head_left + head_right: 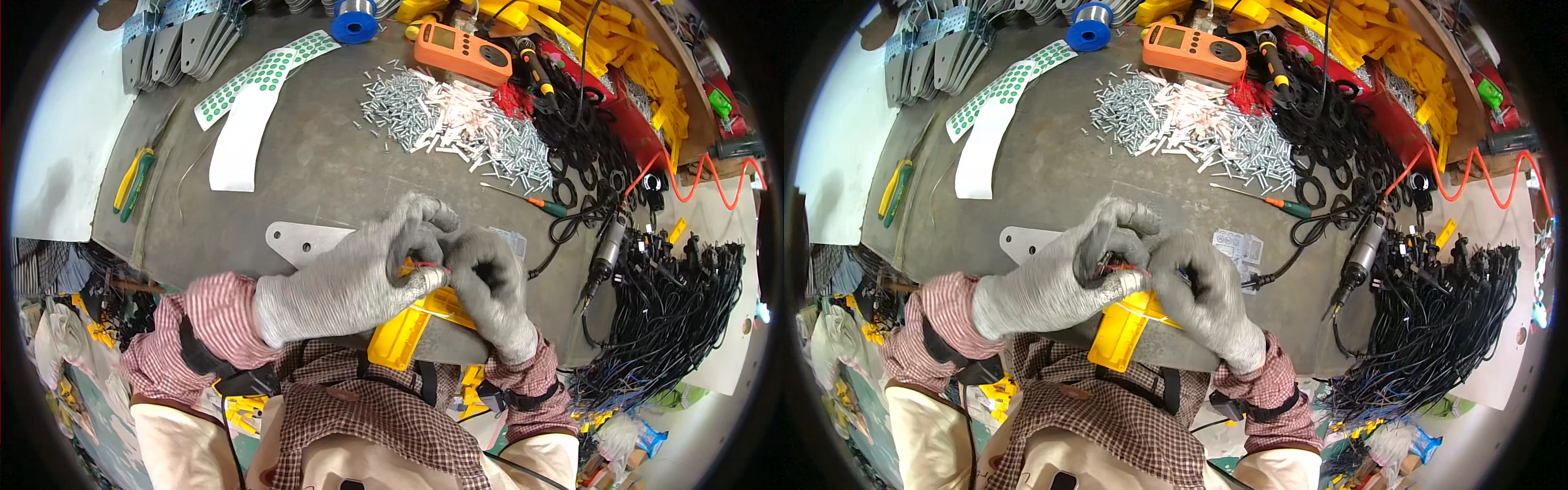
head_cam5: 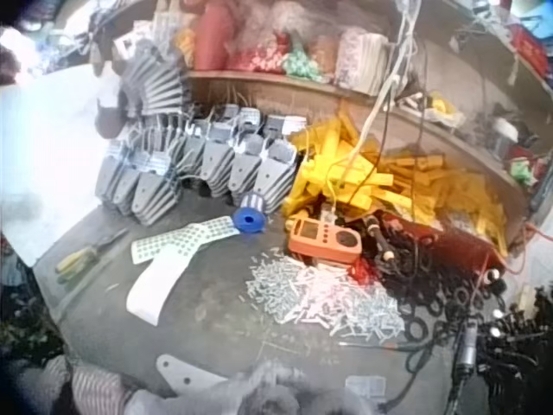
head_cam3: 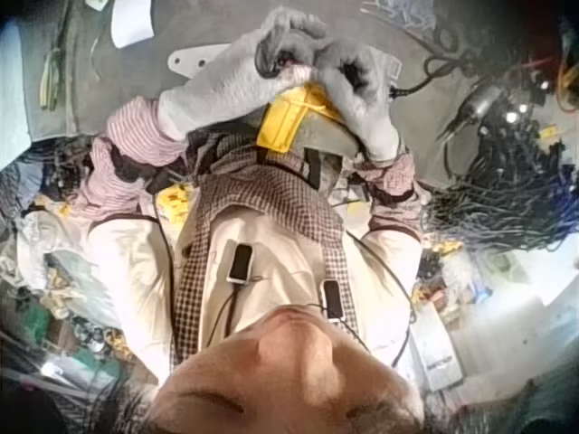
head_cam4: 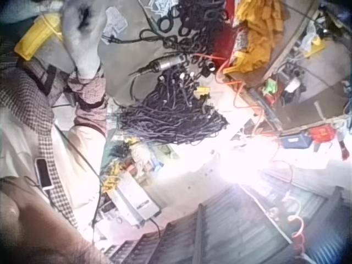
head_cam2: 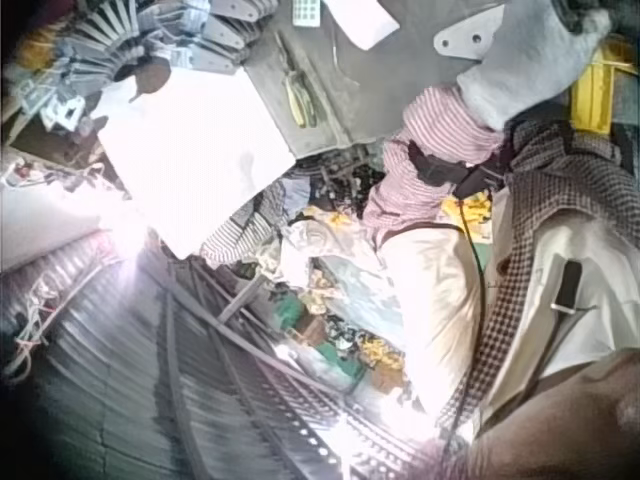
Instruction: Assembling the internal wiring and casing of a handheld electronic device using soldering and a pneumatic screwdriver.
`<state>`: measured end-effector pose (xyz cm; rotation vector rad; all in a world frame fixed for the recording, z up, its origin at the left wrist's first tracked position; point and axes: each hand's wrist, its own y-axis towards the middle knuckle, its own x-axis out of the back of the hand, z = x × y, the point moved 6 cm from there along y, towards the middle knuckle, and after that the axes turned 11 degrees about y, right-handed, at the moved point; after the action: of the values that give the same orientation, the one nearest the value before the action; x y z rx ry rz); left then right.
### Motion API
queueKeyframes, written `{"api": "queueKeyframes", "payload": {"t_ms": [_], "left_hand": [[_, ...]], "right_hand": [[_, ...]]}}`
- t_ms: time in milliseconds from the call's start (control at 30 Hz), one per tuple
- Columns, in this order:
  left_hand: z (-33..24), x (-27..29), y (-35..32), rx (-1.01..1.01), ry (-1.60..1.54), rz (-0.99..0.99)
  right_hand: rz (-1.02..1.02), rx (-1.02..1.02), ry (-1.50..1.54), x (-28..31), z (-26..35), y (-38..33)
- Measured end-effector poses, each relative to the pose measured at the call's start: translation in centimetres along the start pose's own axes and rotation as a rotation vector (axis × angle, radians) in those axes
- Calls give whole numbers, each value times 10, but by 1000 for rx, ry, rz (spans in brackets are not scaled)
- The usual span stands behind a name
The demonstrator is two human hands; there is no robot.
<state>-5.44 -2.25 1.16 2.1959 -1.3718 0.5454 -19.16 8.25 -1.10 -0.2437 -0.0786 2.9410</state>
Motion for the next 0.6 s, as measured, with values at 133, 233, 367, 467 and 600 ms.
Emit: {"api": "queueKeyframes", "payload": {"t_ms": [133,233,367,467,600], "left_hand": [[-2,-13,4,37,-266,-15],[-48,-20,-1,-473,632,-146],[-27,-21,4,-115,158,-240],[-30,-11,11,-54,111,-237],[-48,-29,2,-399,782,-146]], "right_hand": [[-19,361,-614,-14,32,-10],[-140,74,-164,-3,13,-3],[-173,142,-563,-16,35,-16],[-173,201,-771,-16,45,-19],[-56,7,-607,3,27,-3]]}}
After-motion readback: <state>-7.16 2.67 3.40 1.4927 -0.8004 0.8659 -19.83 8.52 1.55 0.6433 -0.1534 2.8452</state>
